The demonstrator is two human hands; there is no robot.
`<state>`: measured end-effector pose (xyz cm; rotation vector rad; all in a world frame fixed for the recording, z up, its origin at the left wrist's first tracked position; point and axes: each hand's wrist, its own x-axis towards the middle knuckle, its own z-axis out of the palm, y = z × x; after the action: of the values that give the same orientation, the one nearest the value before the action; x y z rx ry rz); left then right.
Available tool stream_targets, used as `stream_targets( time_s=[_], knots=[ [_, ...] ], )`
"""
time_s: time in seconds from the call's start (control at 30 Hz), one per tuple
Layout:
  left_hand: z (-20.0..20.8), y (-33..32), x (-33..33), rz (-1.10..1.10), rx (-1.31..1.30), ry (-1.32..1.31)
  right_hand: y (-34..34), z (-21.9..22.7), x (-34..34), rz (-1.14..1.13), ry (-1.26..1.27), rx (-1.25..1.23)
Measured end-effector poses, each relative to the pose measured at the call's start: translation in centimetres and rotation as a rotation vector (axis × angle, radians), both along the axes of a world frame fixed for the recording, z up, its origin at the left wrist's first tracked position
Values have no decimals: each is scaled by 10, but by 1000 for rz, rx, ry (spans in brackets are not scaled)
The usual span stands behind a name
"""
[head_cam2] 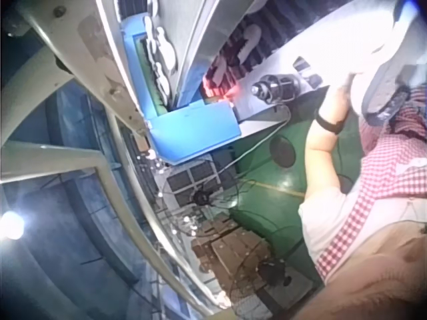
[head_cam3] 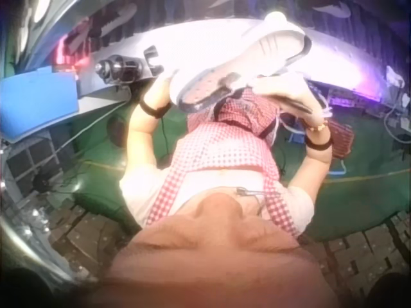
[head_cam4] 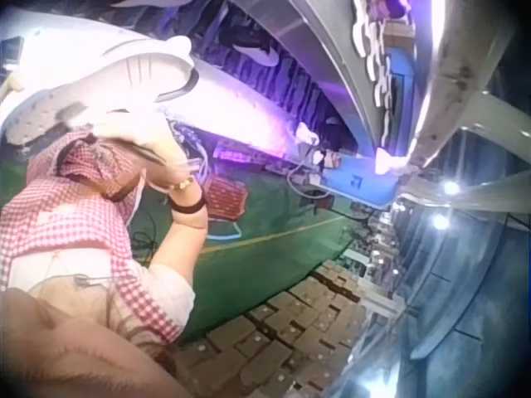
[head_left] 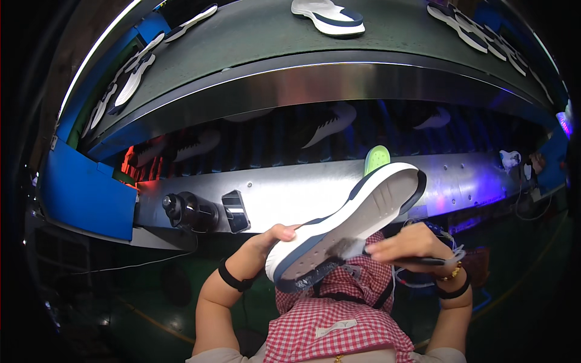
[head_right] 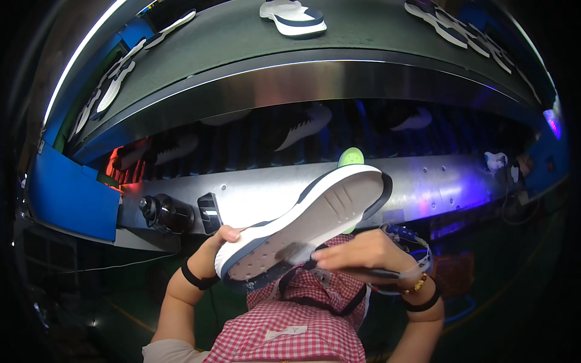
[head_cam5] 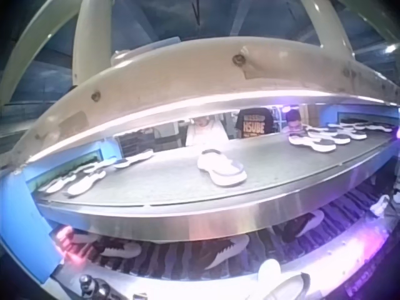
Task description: Applying adhesive to the edges and bottom surfaces of shoe soles using a handheld brush at a footwear manufacturing assembly line.
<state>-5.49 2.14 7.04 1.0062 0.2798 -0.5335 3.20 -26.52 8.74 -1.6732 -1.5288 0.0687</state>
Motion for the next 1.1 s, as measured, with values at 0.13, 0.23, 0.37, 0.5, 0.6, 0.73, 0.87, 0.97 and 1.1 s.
stream_targets(
  time_s=[0.13, 0.23, 0.37, 0.5, 0.6, 0.73, 0.87, 0.97, 1.1],
  knots=[
    [-30, 14, 11, -192, -150, -140, -3, 2, -4, 69, -2, -293],
    [-20, 11, 3, 2, -120, 28, -5, 8, -3, 87, 50, -181],
    [-18, 11, -1, 111, -96, -64, -7, -33, 12, 10, 210, 58],
    [-31, 20, -8, 297, -167, 4, -9, -8, 5, 65, 61, -244],
    [-45, 33, -2, 233, -315, 21, -8, -29, 19, -60, 240, 156],
    [-34, 35, 2, 137, -292, -143, 4, -40, 15, -61, 281, 157],
    [-17, 28, 14, 189, -611, -196, -3, -13, -5, -59, 172, 90],
    [-75, 22, 60, 319, -513, -406, -3, 6, -20, -113, 192, 266],
    [-83, -29, 95, 218, -555, -453, 27, -49, 5, -400, 419, 206]
  ],
)
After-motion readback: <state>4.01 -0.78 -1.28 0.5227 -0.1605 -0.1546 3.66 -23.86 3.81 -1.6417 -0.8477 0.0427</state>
